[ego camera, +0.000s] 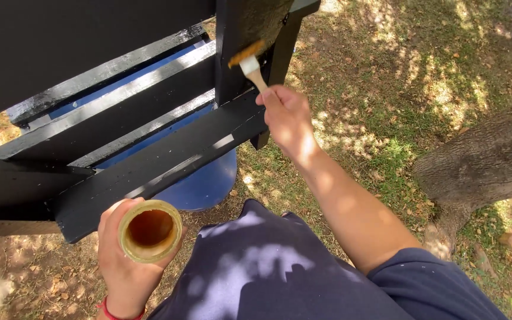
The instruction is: Painting a wooden chair with a paintbrush and a jar of paint
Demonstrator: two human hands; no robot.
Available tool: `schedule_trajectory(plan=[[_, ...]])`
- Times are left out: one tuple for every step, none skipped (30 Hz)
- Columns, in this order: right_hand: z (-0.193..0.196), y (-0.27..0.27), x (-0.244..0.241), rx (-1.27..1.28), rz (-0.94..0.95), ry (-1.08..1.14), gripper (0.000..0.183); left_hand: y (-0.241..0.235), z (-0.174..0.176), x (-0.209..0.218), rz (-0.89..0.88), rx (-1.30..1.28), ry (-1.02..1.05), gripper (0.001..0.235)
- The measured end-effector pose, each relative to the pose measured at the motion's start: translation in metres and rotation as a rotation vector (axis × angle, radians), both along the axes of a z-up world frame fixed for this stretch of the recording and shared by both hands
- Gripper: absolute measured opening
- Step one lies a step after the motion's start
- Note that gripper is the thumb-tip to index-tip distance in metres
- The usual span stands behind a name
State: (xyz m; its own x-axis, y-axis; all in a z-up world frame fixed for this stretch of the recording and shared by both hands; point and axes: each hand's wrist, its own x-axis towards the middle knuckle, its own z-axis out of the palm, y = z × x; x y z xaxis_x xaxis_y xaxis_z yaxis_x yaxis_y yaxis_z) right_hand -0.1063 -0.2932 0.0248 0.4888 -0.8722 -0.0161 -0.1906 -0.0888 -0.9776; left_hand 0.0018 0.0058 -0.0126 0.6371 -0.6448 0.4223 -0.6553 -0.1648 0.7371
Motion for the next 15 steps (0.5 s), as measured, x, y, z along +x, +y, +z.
schedule_trajectory(plan=[[-0.003,0.003,0.004,0.240,-0.090,0.148,0.025,0.002,0.000,0.000,0.005,0.009,-0.007,0.076],[-0.015,0.000,0.008,0.244,-0.091,0.151,0.025,0.003,0.001,0.001,0.004,0.013,-0.004,0.076],[-0.026,-0.004,0.010,0.284,-0.103,0.242,0.025,0.004,0.002,0.002,0.016,0.017,0.004,0.075],[-0.037,-0.009,0.012,0.319,-0.120,0.328,0.025,0.003,0.003,0.003,0.023,0.015,0.007,0.073],[-0.031,-0.003,0.008,0.317,-0.126,0.325,0.025,0.005,0.004,0.001,0.018,0.012,0.005,0.073],[-0.023,0.001,0.006,0.328,-0.101,0.354,0.025,0.006,0.004,0.000,0.028,-0.003,0.023,0.075],[-0.016,0.006,0.004,0.339,-0.077,0.383,0.027,0.007,0.003,0.000,0.039,-0.018,0.041,0.076],[-0.009,0.000,0.002,0.334,-0.075,0.384,0.027,0.006,0.003,0.002,0.042,-0.023,0.041,0.076],[-0.002,-0.005,0.001,0.095,-0.052,0.283,0.028,0.006,0.003,0.004,0.028,-0.019,0.015,0.075],[0.002,-0.007,-0.003,-0.136,-0.032,0.182,0.031,0.008,0.001,0.004,0.011,-0.009,-0.007,0.074],[0.028,0.001,-0.008,-0.134,-0.032,0.186,0.031,0.009,0.000,0.003,0.011,-0.007,-0.004,0.074],[0.053,0.009,-0.011,-0.152,-0.084,0.088,0.027,0.008,-0.001,0.003,0.016,0.024,-0.027,0.072],[0.080,0.016,-0.015,-0.170,-0.137,-0.011,0.024,0.007,-0.001,0.003,0.021,0.054,-0.050,0.070],[0.096,0.023,-0.019,-0.168,-0.140,-0.009,0.024,0.006,0.001,0.003,0.017,0.056,-0.048,0.070],[0.112,0.030,-0.022,-0.153,-0.108,-0.103,0.021,0.005,0.003,0.004,0.011,0.058,-0.020,0.071]])
